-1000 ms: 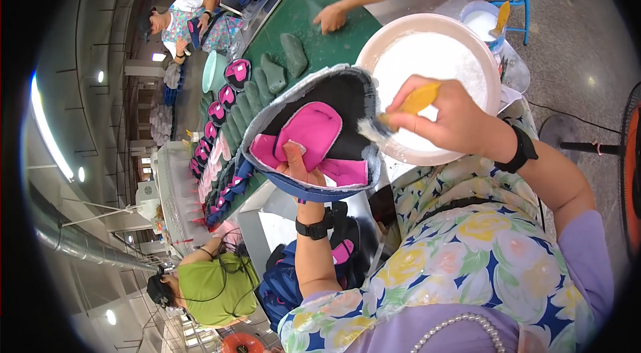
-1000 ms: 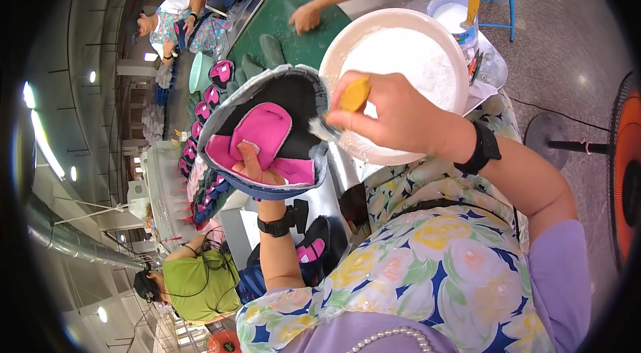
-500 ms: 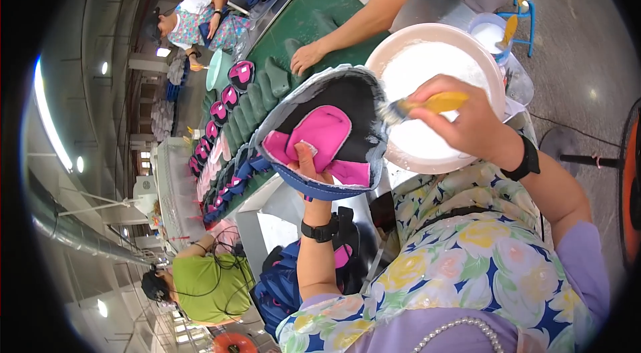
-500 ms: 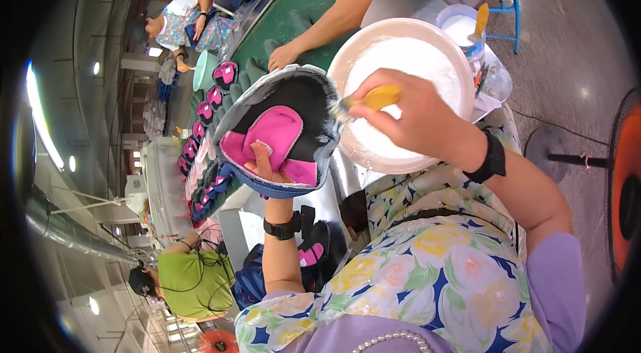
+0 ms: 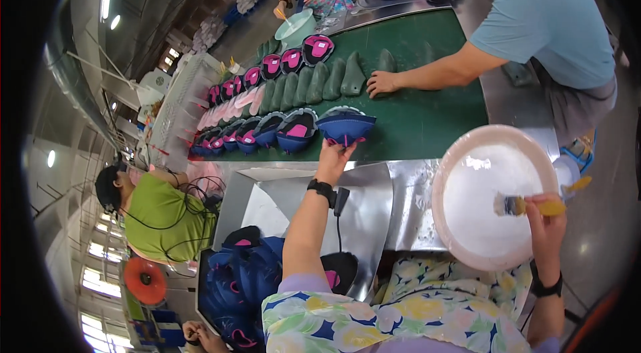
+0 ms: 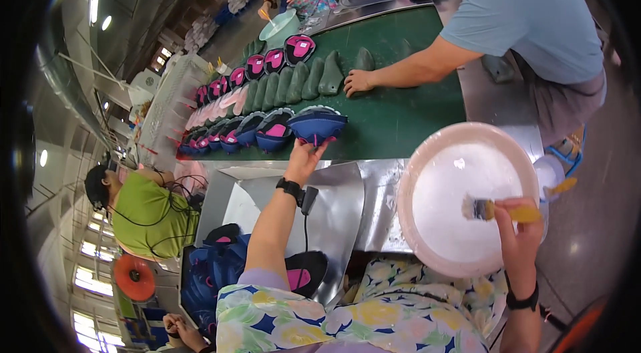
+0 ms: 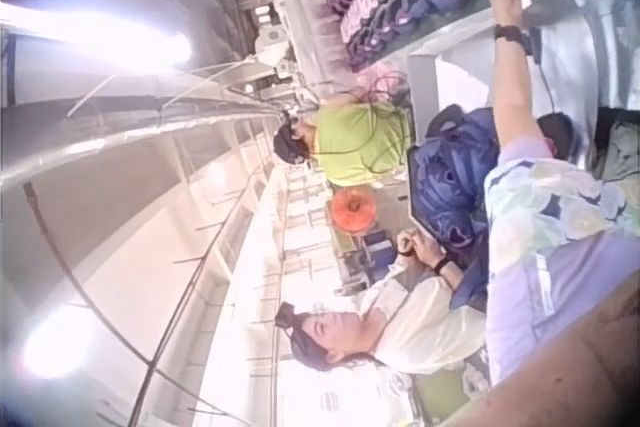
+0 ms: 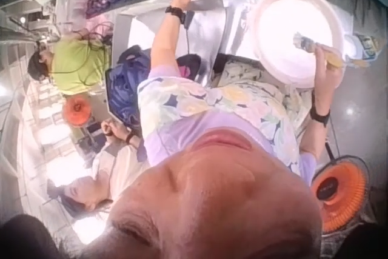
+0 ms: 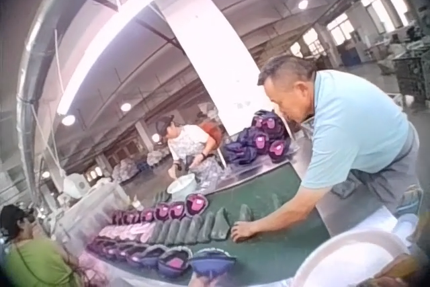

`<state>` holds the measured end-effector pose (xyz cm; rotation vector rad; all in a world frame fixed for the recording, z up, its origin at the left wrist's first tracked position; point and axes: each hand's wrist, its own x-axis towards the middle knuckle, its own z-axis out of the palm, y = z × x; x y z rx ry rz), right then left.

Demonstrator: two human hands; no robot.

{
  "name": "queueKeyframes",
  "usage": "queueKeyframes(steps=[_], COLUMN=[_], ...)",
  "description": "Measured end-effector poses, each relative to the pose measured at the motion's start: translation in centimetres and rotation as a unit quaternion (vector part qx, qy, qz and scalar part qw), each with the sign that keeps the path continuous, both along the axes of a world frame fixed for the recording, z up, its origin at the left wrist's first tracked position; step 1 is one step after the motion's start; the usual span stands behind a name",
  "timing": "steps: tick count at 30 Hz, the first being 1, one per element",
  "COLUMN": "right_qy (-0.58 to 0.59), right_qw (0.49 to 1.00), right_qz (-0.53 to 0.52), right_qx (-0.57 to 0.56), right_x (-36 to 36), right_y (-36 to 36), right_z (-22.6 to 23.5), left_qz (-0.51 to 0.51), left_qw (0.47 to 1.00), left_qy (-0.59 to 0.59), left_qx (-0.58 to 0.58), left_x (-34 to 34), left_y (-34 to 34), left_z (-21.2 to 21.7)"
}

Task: Applying white glue/adhesive to the interior and edges of shoe components using a brush on a manufacturing line.

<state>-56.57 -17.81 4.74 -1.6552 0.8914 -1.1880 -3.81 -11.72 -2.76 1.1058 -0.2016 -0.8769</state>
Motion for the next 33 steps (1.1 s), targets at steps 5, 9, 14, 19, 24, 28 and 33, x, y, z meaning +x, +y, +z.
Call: queueKeyframes(steps=[5,9,14,19,24,28,33], right_qy=[0.063,0.103,0.109,0.083,0.129,0.098,0.054], right_qw=[0.991,0.986,0.986,0.982,0.986,0.982,0.989], right_qz=[-0.007,0.021,0.018,0.119,0.075,0.109,0.095], right_qx=[0.121,0.127,0.127,0.123,0.073,0.121,0.101], right_x=[0.0,1.0,1.1,-0.3,-0.2,0.7,1.2], right_y=[-1.0,-1.6,-1.4,-2.3,-0.7,0.2,2.6], right_z=[0.0,0.4,0.8,0.3,1.0,1.3,3.0], left_qz=[0.015,0.112,0.168,0.033,-0.28,-0.558,-0.559], left_qw=[1.0,0.99,0.918,0.768,0.791,0.557,0.412], left_qy=[0.013,-0.011,-0.065,-0.623,-0.335,-0.372,-0.507], left_qx=[0.02,0.088,0.352,0.143,0.428,0.489,0.511], left_x=[7.1,11.1,11.1,20.3,7.1,-1.8,-7.1], left_y=[-4.1,-3.7,-2.2,14.8,16.4,21.3,24.0], left_z=[-4.1,-7.8,-8.8,0.3,11.6,8.0,1.4])
